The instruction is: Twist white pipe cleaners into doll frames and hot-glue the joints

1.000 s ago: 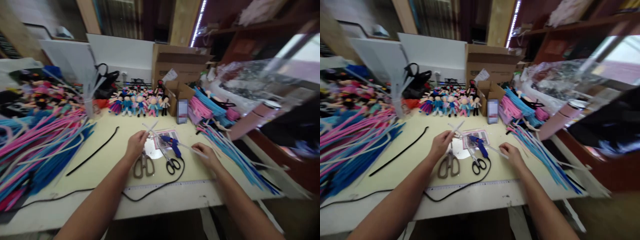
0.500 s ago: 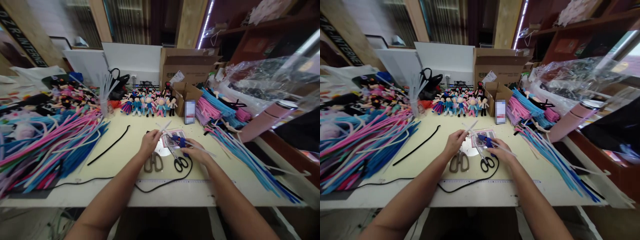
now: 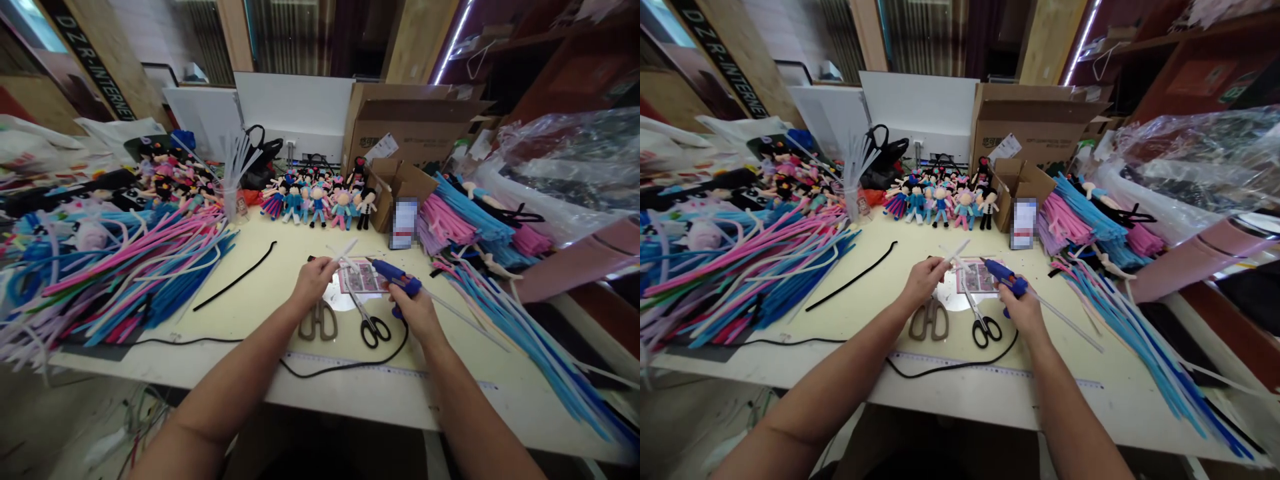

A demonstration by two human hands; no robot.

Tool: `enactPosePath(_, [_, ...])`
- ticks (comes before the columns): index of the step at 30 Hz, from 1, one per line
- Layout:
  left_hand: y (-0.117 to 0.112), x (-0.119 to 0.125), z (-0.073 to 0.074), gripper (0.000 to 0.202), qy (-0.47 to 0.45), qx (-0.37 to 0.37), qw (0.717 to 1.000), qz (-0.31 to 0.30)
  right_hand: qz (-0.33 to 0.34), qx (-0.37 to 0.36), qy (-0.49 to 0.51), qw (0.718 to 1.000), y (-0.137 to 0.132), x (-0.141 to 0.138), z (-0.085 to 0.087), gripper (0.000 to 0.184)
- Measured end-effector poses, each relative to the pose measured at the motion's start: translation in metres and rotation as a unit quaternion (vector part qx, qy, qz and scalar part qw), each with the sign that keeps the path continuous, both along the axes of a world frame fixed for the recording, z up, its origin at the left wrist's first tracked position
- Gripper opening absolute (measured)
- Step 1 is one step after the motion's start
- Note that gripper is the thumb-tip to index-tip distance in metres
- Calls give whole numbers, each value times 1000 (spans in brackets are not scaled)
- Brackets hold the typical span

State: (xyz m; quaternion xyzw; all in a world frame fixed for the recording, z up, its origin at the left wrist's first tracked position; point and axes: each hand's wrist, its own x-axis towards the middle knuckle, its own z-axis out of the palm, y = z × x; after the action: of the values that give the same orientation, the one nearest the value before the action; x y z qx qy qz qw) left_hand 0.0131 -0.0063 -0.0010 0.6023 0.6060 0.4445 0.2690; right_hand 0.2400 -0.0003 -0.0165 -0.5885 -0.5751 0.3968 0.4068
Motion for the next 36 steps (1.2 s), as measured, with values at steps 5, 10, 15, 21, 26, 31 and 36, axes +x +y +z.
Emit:
enactPosePath(5, [3,0,-11,36,3,-28,1000,-10,11,39,18,999,-9,-7,10,33])
enactPosePath(10, [1,2,-9,36,17,-41,999,-14,25,66,-7,997,-17,-14,12,30])
enactPosePath(15, [0,4,-8,36,-6,-59,998,-17,40,122,-71,989,-26,-23,15,24])
enactPosePath(21, [-1,7,-6,35,-121,-113,985,-56,39,144,-125,981,-30,-32,10,25])
enactPosePath(26, [-4,11,-2,31,-205,-154,964,-74,23,150,-131,980,-28,-34,7,26])
enactPosePath(31, [-6,13,3,29,-274,-169,942,-98,21,144,-130,981,-28,-34,7,28])
enactPosePath(36, [-5,8,6,27,-355,-171,912,-112,9,126,-122,984,-22,-28,9,27])
